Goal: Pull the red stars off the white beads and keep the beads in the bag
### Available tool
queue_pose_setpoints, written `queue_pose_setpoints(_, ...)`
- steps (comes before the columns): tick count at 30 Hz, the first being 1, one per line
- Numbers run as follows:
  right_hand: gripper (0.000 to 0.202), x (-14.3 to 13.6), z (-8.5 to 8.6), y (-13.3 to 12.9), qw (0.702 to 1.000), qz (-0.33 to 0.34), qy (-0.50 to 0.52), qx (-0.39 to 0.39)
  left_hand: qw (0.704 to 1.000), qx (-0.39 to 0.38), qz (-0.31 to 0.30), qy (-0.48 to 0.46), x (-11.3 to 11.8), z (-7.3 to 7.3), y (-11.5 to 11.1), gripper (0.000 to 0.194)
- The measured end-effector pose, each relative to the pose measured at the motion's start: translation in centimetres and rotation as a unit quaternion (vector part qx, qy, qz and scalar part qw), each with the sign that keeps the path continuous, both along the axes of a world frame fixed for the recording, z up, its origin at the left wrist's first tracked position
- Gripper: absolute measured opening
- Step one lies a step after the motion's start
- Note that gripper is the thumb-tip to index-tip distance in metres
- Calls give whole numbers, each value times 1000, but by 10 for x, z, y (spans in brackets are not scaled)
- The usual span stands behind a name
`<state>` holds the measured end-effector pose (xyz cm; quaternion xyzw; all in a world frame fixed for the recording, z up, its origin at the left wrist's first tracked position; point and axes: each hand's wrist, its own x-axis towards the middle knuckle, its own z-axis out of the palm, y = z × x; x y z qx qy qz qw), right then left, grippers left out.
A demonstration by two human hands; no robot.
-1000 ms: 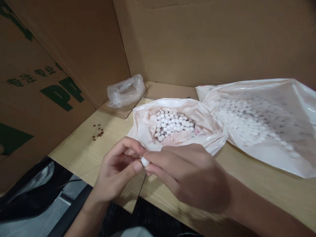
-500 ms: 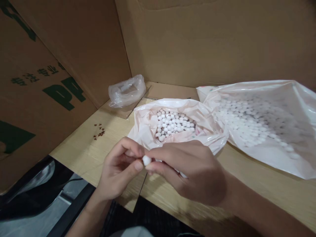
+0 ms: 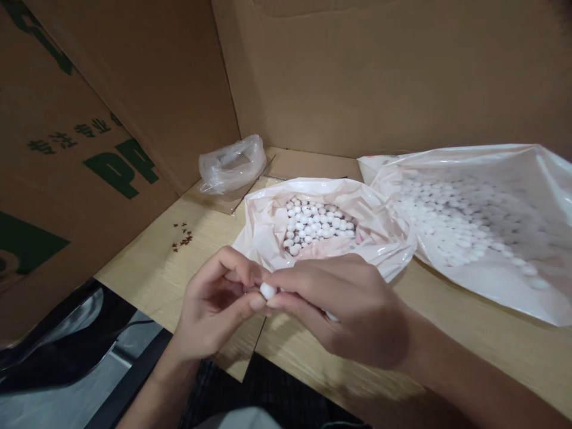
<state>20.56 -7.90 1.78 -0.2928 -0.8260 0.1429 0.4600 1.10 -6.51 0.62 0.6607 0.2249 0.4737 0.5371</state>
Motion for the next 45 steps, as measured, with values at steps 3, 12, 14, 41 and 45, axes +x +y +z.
queue_pose_setpoints(3,13,0,-2,3,1000,14,14,-15,1000,6,18,20,0,1,-1,18)
queue_pose_setpoints(12,9,1,-2,19,995,-31,96,-20,955,102,214,177,-37,-4,22,23)
queue_pose_setpoints(14,10,3,-2,20,992,-63,100,-47,891,139,327,285,-60,-10,36,26)
queue_pose_setpoints(41,39,33,-9,61,645,25,455,-614,714,123,419,547,-139,-50,77,42)
queue_pose_setpoints(45,37,30,-9,60,639,47,456,-618,711,125,435,539,-137,-47,74,41)
